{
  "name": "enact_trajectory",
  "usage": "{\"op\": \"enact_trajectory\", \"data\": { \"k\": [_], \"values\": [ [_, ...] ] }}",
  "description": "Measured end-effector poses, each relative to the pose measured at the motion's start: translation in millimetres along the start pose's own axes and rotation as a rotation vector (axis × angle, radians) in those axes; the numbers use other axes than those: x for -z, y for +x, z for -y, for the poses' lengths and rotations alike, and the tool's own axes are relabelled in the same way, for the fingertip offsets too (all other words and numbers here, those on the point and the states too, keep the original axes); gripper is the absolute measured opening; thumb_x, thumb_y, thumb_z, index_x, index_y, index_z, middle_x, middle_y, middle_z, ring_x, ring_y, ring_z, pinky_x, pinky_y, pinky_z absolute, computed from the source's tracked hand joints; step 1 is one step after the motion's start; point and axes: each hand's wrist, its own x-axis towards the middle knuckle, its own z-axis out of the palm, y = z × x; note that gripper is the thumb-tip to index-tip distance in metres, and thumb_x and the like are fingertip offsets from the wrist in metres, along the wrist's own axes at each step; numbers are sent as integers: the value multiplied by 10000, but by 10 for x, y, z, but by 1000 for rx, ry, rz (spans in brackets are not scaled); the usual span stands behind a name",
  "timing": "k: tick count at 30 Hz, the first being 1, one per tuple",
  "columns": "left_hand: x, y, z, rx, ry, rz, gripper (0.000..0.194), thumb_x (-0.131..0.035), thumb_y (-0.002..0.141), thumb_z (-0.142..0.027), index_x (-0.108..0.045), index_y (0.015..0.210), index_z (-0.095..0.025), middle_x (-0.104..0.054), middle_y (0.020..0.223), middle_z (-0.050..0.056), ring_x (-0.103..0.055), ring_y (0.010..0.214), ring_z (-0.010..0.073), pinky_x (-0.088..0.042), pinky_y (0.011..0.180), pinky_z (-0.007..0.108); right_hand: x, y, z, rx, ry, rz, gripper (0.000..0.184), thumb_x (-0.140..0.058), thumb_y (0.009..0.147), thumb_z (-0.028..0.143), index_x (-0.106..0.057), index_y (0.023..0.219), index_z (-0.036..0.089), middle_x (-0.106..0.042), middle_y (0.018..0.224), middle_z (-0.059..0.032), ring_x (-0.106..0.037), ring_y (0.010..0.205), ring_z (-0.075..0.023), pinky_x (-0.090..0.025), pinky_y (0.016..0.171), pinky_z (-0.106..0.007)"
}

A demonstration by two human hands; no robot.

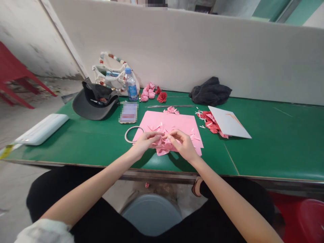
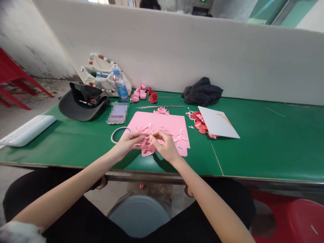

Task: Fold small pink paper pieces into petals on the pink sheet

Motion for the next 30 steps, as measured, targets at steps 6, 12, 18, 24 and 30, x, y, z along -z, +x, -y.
{"op": "enact_trajectory", "data": {
  "k": [6, 12, 18, 24, 30],
  "values": [
    [-5, -2, -28, 76, -28, -3, 316, -658, 792, -319, -666, 1034, -116, -681, 1005, 104, -693, 813, 203, -565, 790, 335, 6, -30, -3, 123, -282, 37, 115, -511, 875, 237, -621, 887, 204, -687, 879, -26, -644, 832, -157, -481, 769, -278],
    [5, -21, -51, 69, -39, 7, 338, -673, 787, -310, -651, 1073, -130, -690, 1007, 103, -680, 885, 205, -562, 803, 324, 6, -39, -25, 141, -328, 38, 128, -495, 885, 246, -616, 908, 209, -695, 903, -28, -652, 858, -167, -488, 781, -285],
    [11, -19, -48, 52, -36, 8, 414, -752, 717, -282, -621, 1082, -138, -708, 980, 96, -687, 862, 194, -560, 798, 321, 7, -26, -39, 125, -272, 22, 114, -510, 880, 223, -617, 911, 199, -695, 901, -29, -655, 889, -158, -491, 812, -278],
    [21, 2, -30, 43, 1, 4, 437, -779, 682, -294, -618, 1058, -140, -718, 932, 89, -692, 831, 189, -562, 748, 296, -7, -34, -31, 89, -239, 19, 113, -516, 877, 226, -623, 903, 198, -695, 896, -29, -658, 878, -158, -496, 805, -283],
    [15, -4, -7, 36, 54, -12, 486, -793, 653, -297, -624, 1077, -132, -722, 904, 98, -694, 814, 201, -552, 708, 289, -8, -27, -36, 40, -193, 23, 108, -513, 879, 244, -608, 897, 198, -701, 909, -37, -665, 876, -167, -505, 808, -299]
  ]
}}
